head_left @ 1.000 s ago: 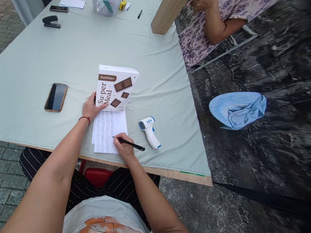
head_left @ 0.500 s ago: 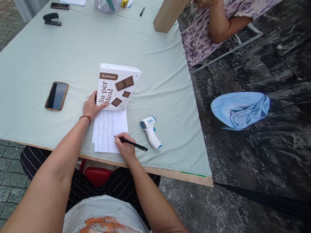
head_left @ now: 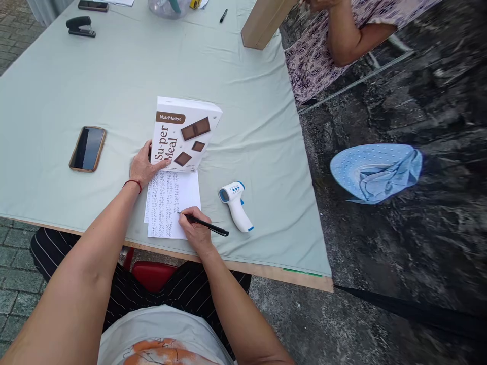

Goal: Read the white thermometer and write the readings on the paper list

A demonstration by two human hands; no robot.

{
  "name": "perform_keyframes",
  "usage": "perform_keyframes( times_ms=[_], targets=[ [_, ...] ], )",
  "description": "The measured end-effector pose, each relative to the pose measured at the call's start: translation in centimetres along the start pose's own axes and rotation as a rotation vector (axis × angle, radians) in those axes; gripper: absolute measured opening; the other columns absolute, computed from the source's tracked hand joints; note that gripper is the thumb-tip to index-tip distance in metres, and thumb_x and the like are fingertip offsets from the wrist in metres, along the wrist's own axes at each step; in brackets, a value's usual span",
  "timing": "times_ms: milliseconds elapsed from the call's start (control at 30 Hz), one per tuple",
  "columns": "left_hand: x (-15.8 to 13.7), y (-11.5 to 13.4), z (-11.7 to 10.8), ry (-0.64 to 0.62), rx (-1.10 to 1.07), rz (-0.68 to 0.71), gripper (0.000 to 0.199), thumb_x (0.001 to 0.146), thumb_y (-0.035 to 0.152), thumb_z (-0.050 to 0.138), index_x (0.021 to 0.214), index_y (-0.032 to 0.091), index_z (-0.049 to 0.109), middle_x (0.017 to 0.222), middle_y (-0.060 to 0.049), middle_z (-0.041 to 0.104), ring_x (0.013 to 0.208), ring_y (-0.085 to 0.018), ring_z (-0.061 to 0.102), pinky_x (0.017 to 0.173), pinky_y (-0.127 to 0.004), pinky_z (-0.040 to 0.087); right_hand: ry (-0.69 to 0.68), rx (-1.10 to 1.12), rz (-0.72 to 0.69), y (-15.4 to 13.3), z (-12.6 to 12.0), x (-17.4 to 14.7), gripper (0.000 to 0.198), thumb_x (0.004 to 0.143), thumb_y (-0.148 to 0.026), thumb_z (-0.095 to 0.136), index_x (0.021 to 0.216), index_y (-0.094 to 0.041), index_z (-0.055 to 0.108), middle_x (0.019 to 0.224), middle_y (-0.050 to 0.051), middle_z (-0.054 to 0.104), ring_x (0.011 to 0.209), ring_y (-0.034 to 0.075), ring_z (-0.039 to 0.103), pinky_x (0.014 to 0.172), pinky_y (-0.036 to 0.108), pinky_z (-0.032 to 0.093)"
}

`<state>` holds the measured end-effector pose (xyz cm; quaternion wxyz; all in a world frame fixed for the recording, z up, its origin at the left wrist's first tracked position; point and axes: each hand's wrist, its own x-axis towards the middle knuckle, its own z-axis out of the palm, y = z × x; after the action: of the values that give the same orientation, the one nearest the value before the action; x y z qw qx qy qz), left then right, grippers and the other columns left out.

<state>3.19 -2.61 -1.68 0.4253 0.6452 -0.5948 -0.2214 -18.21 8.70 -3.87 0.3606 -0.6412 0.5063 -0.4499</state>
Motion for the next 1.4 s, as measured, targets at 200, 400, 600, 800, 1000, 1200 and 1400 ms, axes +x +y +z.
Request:
perform_keyframes(
  times_ms=[200, 400, 600, 800, 1000, 1200, 1400],
  targets=[
    [-0.03, 0.07, 0.03, 0.002, 0.007, 0.002, 0.077, 0.068, 0.065, 0.073, 0.132, 0.028, 0.052, 0.120, -0.004, 0.067, 0.107, -0.029, 0.063, 0.091, -0.041, 0.050, -0.005, -0.029, 0.008, 0.10, -0.02, 0.02, 0.017, 0.077, -0.033, 0.053, 0.066, -0.020, 0.056, 0.057, -0.003, 0.053, 0.052, 0.012, 0.047, 0.055, 0.026, 0.041],
    [0.00, 0.12, 0.01, -0.003, 0.015, -0.006, 0.075, 0.068, 0.064, 0.073, 0.131, 0.029, 0.052, 0.119, -0.004, 0.067, 0.106, -0.029, 0.063, 0.090, -0.041, 0.050, -0.009, -0.029, 0.006, 0.08, -0.05, 0.04, 0.017, 0.077, -0.033, 0.053, 0.066, -0.020, 0.055, 0.057, -0.003, 0.052, 0.052, 0.012, 0.047, 0.055, 0.026, 0.041],
    [0.01, 0.10, 0.00, -0.006, 0.017, -0.007, 0.073, 0.069, 0.062, 0.074, 0.131, 0.029, 0.052, 0.119, -0.003, 0.067, 0.107, -0.029, 0.063, 0.090, -0.041, 0.050, -0.009, -0.023, 0.029, 0.03, -0.04, 0.10, 0.017, 0.077, -0.035, 0.052, 0.067, -0.021, 0.055, 0.057, -0.003, 0.052, 0.053, 0.012, 0.046, 0.055, 0.026, 0.042],
    [-0.02, 0.28, -0.04, -0.012, 0.002, -0.016, 0.074, 0.068, 0.064, 0.074, 0.130, 0.028, 0.053, 0.118, -0.003, 0.068, 0.104, -0.028, 0.064, 0.089, -0.040, 0.051, -0.017, -0.011, 0.015, -0.06, -0.11, 0.06, 0.016, 0.076, -0.032, 0.052, 0.066, -0.021, 0.054, 0.057, -0.003, 0.052, 0.052, 0.012, 0.046, 0.054, 0.026, 0.040],
    [-0.02, 0.17, -0.03, -0.012, 0.004, -0.024, 0.074, 0.068, 0.063, 0.074, 0.130, 0.029, 0.052, 0.119, -0.003, 0.067, 0.105, -0.028, 0.063, 0.087, -0.041, 0.051, -0.003, -0.006, 0.013, 0.16, -0.11, 0.13, 0.015, 0.075, -0.032, 0.052, 0.065, -0.021, 0.054, 0.056, -0.004, 0.052, 0.051, 0.012, 0.046, 0.053, 0.025, 0.040],
    [0.02, 0.02, 0.05, -0.007, 0.011, -0.027, 0.076, 0.068, 0.063, 0.074, 0.132, 0.030, 0.052, 0.122, -0.003, 0.067, 0.108, -0.029, 0.063, 0.091, -0.042, 0.050, 0.023, -0.030, 0.002, 0.31, -0.06, 0.20, 0.015, 0.076, -0.032, 0.051, 0.066, -0.021, 0.054, 0.057, -0.003, 0.053, 0.053, 0.013, 0.047, 0.055, 0.026, 0.042],
    [0.04, -0.07, 0.07, -0.002, 0.022, -0.033, 0.075, 0.068, 0.063, 0.074, 0.132, 0.030, 0.052, 0.123, -0.003, 0.066, 0.110, -0.029, 0.062, 0.091, -0.043, 0.050, -0.008, -0.031, 0.005, 0.31, -0.15, 0.18, 0.016, 0.076, -0.033, 0.051, 0.066, -0.022, 0.053, 0.056, -0.003, 0.051, 0.052, 0.012, 0.045, 0.055, 0.027, 0.042]
  ],
)
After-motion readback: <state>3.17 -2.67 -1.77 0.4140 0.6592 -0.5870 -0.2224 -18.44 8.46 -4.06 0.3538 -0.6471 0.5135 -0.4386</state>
